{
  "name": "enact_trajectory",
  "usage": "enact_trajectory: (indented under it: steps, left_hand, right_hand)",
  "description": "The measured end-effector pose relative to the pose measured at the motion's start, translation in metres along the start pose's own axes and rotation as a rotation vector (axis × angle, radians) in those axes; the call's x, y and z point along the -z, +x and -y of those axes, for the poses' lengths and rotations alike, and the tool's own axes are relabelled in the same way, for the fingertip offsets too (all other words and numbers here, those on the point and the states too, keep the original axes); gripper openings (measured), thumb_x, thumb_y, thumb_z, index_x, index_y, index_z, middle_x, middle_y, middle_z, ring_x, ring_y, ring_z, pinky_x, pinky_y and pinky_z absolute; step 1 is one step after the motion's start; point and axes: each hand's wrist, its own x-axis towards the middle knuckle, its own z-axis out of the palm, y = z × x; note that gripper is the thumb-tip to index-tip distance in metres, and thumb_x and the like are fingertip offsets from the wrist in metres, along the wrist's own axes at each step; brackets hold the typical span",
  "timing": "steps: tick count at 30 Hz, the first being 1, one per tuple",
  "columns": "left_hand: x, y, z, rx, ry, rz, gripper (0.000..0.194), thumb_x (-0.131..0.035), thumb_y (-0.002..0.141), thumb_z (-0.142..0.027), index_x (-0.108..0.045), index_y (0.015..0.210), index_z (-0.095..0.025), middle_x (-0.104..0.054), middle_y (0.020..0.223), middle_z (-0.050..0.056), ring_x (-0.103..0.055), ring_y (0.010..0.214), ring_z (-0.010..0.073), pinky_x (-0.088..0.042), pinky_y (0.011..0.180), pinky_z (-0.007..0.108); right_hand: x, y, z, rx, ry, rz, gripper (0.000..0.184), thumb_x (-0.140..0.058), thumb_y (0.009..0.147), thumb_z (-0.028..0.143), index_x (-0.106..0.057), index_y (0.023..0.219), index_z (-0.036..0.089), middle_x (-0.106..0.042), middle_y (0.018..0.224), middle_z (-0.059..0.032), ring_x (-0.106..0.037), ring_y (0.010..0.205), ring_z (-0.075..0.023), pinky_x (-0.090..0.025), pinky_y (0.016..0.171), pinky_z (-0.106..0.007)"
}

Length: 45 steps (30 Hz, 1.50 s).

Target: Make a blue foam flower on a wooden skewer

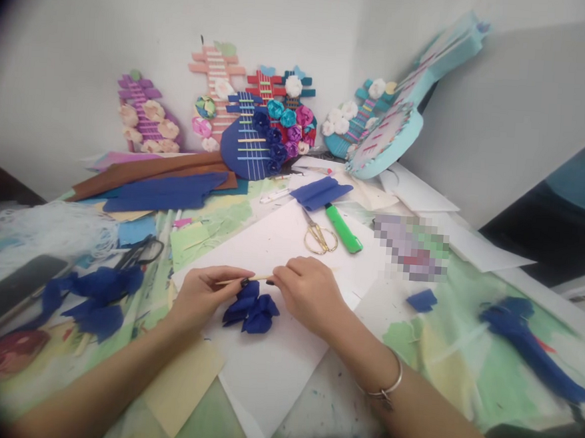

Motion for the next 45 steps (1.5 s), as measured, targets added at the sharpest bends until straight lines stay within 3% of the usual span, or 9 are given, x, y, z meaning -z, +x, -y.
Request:
enact_trajectory:
  steps: [5, 10, 17, 22, 27, 32, 39, 45]
  left_hand:
    - [0.001, 0.0, 0.003, -0.028, -0.066, 0.029, 0.021, -0.07, 0.065, -0.021, -0.074, 0.084, -0.015, -0.075, 0.078, 0.006, -0.069, 0.073, 0.0179, -0.054, 0.065, 0.024]
    - [0.001, 0.0, 0.003, -0.05, -0.063, 0.038, 0.021, -0.071, 0.065, -0.021, -0.07, 0.085, -0.014, -0.075, 0.075, 0.006, -0.07, 0.072, 0.0177, -0.055, 0.063, 0.023]
    - [0.0, -0.001, 0.005, -0.097, 0.015, 0.057, 0.015, -0.07, 0.067, -0.02, -0.067, 0.081, -0.015, -0.074, 0.072, 0.004, -0.07, 0.07, 0.0161, -0.052, 0.061, 0.02]
    - [-0.002, -0.004, 0.005, -0.177, 0.074, 0.094, 0.012, -0.067, 0.069, -0.017, -0.067, 0.081, -0.015, -0.074, 0.074, 0.004, -0.07, 0.071, 0.0158, -0.052, 0.064, 0.02]
    - [-0.004, -0.007, 0.002, -0.213, 0.096, 0.093, 0.012, -0.065, 0.069, -0.016, -0.067, 0.081, -0.016, -0.073, 0.075, 0.004, -0.07, 0.074, 0.0171, -0.053, 0.068, 0.023]
    - [-0.004, -0.009, 0.0, -0.216, 0.139, 0.041, 0.012, -0.066, 0.067, -0.014, -0.067, 0.079, -0.016, -0.072, 0.078, 0.004, -0.07, 0.078, 0.0183, -0.053, 0.073, 0.025]
    - [-0.003, -0.01, 0.002, -0.223, 0.071, 0.084, 0.012, -0.068, 0.07, -0.017, -0.067, 0.082, -0.016, -0.071, 0.082, 0.005, -0.068, 0.083, 0.0177, -0.052, 0.078, 0.025]
    - [0.0, -0.007, -0.001, -0.143, -0.036, 0.145, 0.011, -0.07, 0.071, -0.019, -0.068, 0.081, -0.016, -0.073, 0.081, 0.005, -0.069, 0.081, 0.0166, -0.052, 0.076, 0.024]
  right_hand:
    - [-0.002, 0.0, -0.001, -0.013, 0.049, -0.033, 0.022, -0.05, 0.092, 0.024, -0.067, 0.08, 0.015, -0.064, 0.071, -0.006, -0.055, 0.067, -0.0154, -0.038, 0.065, -0.03]
    - [-0.003, 0.0, -0.002, -0.033, 0.111, -0.058, 0.015, -0.054, 0.09, 0.022, -0.065, 0.081, 0.016, -0.065, 0.073, -0.0039, -0.056, 0.069, -0.0145, -0.035, 0.072, -0.032]
    - [0.0, 0.002, 0.005, -0.129, 0.157, 0.04, 0.017, -0.052, 0.09, 0.027, -0.065, 0.081, 0.019, -0.064, 0.076, -0.0016, -0.056, 0.074, -0.0146, -0.025, 0.083, -0.038]
    - [-0.002, 0.004, 0.011, -0.259, 0.19, 0.099, 0.025, -0.06, 0.085, 0.034, -0.057, 0.067, 0.016, -0.058, 0.065, 0.0017, -0.052, 0.07, -0.0134, -0.022, 0.083, -0.037]
    - [-0.002, 0.005, 0.012, -0.341, 0.273, 0.15, 0.027, -0.062, 0.082, 0.036, -0.055, 0.065, 0.017, -0.058, 0.065, 0.0036, -0.053, 0.071, -0.0126, -0.02, 0.081, -0.035]
    - [0.001, 0.006, 0.013, -0.347, 0.286, 0.15, 0.025, -0.067, 0.079, 0.036, -0.055, 0.067, 0.017, -0.058, 0.067, 0.0037, -0.054, 0.072, -0.0132, -0.02, 0.08, -0.035]
    - [0.003, 0.007, 0.012, -0.31, 0.269, 0.114, 0.024, -0.066, 0.079, 0.036, -0.055, 0.069, 0.018, -0.06, 0.07, 0.0022, -0.055, 0.074, -0.0145, -0.021, 0.082, -0.036]
    - [0.004, 0.005, 0.011, -0.257, 0.245, 0.063, 0.023, -0.066, 0.08, 0.037, -0.056, 0.072, 0.018, -0.059, 0.073, 0.0023, -0.055, 0.075, -0.0144, -0.021, 0.084, -0.036]
